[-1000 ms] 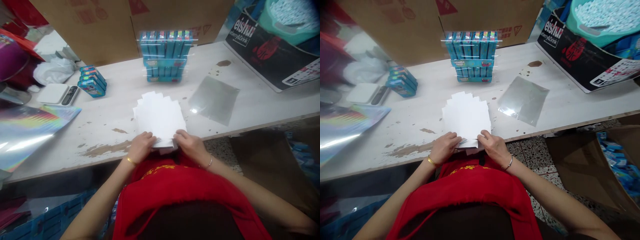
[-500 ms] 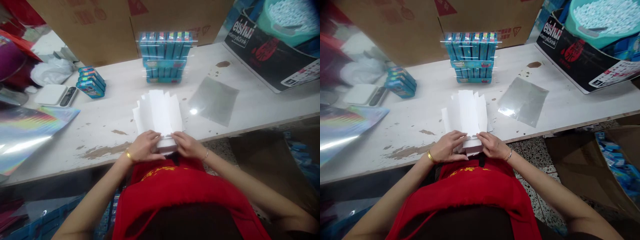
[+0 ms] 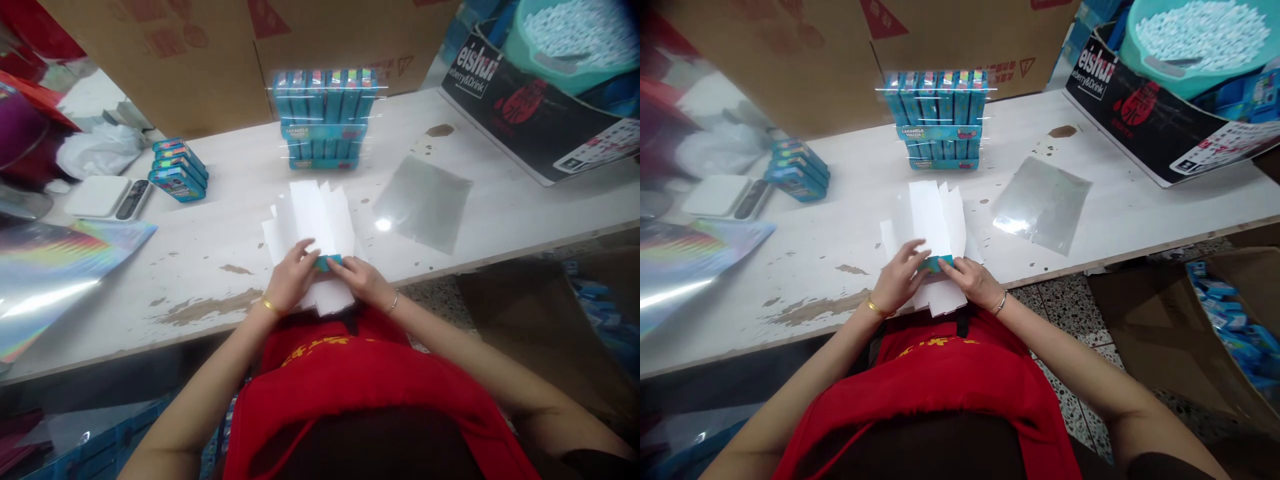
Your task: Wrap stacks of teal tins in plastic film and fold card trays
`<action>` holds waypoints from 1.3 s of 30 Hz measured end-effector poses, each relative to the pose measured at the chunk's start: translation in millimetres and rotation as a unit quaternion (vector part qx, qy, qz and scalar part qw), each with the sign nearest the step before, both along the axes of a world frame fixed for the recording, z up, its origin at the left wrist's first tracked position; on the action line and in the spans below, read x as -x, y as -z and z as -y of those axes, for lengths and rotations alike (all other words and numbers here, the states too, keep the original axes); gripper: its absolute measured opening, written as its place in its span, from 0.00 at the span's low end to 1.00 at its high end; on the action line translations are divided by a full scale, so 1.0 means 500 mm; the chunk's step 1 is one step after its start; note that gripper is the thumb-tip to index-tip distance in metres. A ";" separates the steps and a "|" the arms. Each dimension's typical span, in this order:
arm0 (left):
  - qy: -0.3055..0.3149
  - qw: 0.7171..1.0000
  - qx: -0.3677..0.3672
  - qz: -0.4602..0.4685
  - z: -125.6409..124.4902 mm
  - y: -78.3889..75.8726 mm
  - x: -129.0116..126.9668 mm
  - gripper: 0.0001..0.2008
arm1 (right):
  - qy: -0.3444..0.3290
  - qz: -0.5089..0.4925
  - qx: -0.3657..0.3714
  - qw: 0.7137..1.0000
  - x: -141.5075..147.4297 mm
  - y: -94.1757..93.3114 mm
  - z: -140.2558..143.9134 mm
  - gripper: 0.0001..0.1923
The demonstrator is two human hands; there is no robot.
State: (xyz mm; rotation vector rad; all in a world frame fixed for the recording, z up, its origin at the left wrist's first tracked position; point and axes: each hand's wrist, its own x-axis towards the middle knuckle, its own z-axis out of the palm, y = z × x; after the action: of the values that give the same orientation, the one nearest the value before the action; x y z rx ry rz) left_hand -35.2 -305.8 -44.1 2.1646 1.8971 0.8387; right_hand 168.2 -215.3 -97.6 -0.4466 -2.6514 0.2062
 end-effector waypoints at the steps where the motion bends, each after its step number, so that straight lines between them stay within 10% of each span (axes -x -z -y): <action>1: -0.032 0.998 -0.045 0.036 0.008 0.008 0.000 0.22 | 0.002 0.004 0.000 1.000 0.001 -0.001 0.002 0.26; 4: -0.135 0.966 -0.111 0.192 0.034 0.043 -0.007 0.38 | 0.009 0.007 0.010 1.000 0.005 -0.002 0.007 0.25; 9: -0.153 0.913 0.029 0.377 0.045 0.094 -0.067 0.43 | 0.041 -0.029 0.055 0.997 0.019 -0.008 0.015 0.25; 24: -0.322 0.897 0.043 0.301 -0.003 0.083 -0.100 0.34 | 0.046 -0.026 0.019 0.998 0.033 0.020 0.040 0.20; 29: -0.266 0.948 -0.041 0.171 0.016 0.057 -0.082 0.37 | 0.109 0.044 0.000 0.993 0.061 -0.010 0.052 0.11; 33: -0.119 0.992 -0.015 -0.041 0.020 0.011 -0.062 0.18 | 0.118 0.054 0.041 0.991 0.079 -0.022 0.055 0.12; 39: 0.043 0.983 -0.003 -0.180 -0.001 -0.013 -0.032 0.15 | 0.138 -0.072 0.088 0.984 0.055 -0.049 0.065 0.18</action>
State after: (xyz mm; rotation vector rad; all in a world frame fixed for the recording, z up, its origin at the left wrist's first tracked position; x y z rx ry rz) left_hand -19.2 -305.3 -37.6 2.5216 1.9296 0.4594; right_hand 140.8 -247.8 -73.0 -0.8166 -2.4085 0.3716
